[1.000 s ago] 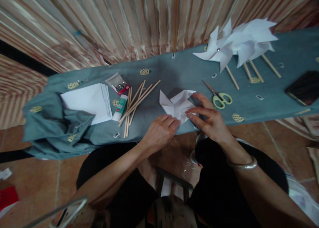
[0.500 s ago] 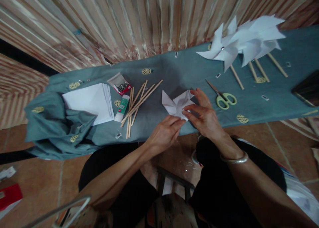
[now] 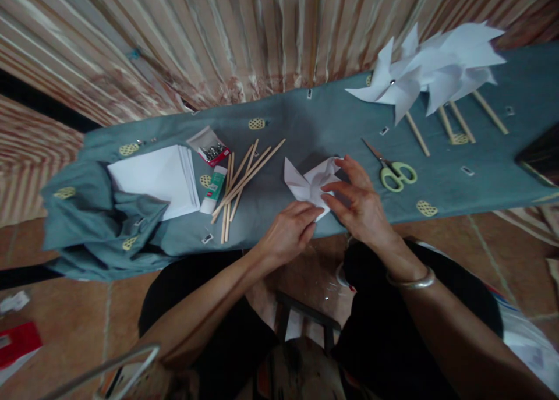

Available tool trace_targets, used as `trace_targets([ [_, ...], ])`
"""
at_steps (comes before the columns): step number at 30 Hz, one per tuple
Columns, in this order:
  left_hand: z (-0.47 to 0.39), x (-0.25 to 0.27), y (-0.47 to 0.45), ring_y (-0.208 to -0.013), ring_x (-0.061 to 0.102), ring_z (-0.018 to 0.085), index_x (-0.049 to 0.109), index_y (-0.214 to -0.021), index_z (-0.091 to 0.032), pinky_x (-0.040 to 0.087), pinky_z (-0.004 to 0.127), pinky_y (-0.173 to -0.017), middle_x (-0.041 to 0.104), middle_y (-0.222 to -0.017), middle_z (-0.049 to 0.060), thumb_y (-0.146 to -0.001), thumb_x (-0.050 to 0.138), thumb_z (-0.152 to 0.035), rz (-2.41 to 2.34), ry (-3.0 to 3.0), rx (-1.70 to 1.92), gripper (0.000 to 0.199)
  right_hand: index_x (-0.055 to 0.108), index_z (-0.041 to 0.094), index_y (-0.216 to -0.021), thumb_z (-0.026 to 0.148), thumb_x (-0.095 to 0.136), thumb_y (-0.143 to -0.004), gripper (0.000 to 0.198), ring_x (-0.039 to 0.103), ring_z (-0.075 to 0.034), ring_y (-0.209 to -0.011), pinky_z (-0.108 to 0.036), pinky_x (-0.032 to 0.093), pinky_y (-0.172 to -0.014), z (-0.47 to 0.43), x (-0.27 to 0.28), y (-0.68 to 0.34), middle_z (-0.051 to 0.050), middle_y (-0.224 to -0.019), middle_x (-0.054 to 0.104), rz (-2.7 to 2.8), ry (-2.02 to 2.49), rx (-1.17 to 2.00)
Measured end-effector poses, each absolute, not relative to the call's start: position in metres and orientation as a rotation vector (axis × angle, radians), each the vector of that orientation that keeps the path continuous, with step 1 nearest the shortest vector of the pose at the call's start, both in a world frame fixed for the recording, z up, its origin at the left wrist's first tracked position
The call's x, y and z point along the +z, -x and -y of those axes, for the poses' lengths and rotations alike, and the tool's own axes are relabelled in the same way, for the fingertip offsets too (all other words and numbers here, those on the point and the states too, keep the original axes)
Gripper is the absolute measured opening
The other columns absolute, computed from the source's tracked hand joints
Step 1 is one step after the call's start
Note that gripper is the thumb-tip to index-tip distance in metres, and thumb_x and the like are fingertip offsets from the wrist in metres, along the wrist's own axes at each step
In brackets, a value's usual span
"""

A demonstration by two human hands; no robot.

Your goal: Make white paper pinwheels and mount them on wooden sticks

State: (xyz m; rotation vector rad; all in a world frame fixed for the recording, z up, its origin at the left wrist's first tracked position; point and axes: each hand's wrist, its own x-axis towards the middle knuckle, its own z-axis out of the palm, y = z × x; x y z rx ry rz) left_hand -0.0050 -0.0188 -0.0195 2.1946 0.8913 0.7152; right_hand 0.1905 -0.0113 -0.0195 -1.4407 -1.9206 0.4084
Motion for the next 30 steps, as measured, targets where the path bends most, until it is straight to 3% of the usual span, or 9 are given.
trace_targets([
  [5, 0.0163, -0.0188, 0.0047, -0.106, 0.063, 0.020, 0.064, -0.117, -0.014, 0.053, 0.036, -0.095, 0.068, -0.111, 0.009, -0.089, 0.051, -0.011, -0.909, -2.144, 0.675, 0.031, 0.071, 0.028, -0.093, 0.028, 0.055, -0.091, 0.016, 0.033, -0.028, -0.145, -0.055, 0.032, -0.117, 0.0135, -0.0182, -0.1888, 0.000, -0.148, 0.048, 1.929, 1.455, 0.387],
  [26, 0.0139, -0.0155, 0.0043, -0.105, 0.064, 0.019, 0.066, -0.115, -0.014, 0.052, 0.035, -0.095, 0.068, -0.110, 0.009, -0.087, 0.051, -0.009, -0.910, -2.090, 0.644, 0.032, 0.073, 0.025, -0.105, 0.019, 0.044, -0.092, 0.032, 0.028, -0.031, -0.147, -0.061, 0.034, -0.112, 0.0170, -0.0181, -0.1862, -0.004, -0.154, 0.041, 2.078, 1.479, 0.325],
  [30, 0.0142, -0.0166, 0.0040, -0.103, 0.065, 0.018, 0.066, -0.114, -0.014, 0.053, 0.034, -0.094, 0.068, -0.109, 0.008, -0.087, 0.051, -0.009, -0.916, -2.082, 0.649, 0.031, 0.069, 0.037, -0.113, 0.019, 0.043, -0.092, 0.038, 0.025, -0.033, -0.148, -0.064, 0.032, -0.112, 0.0183, -0.0201, -0.1862, 0.006, -0.157, 0.036, 2.096, 1.480, 0.368],
])
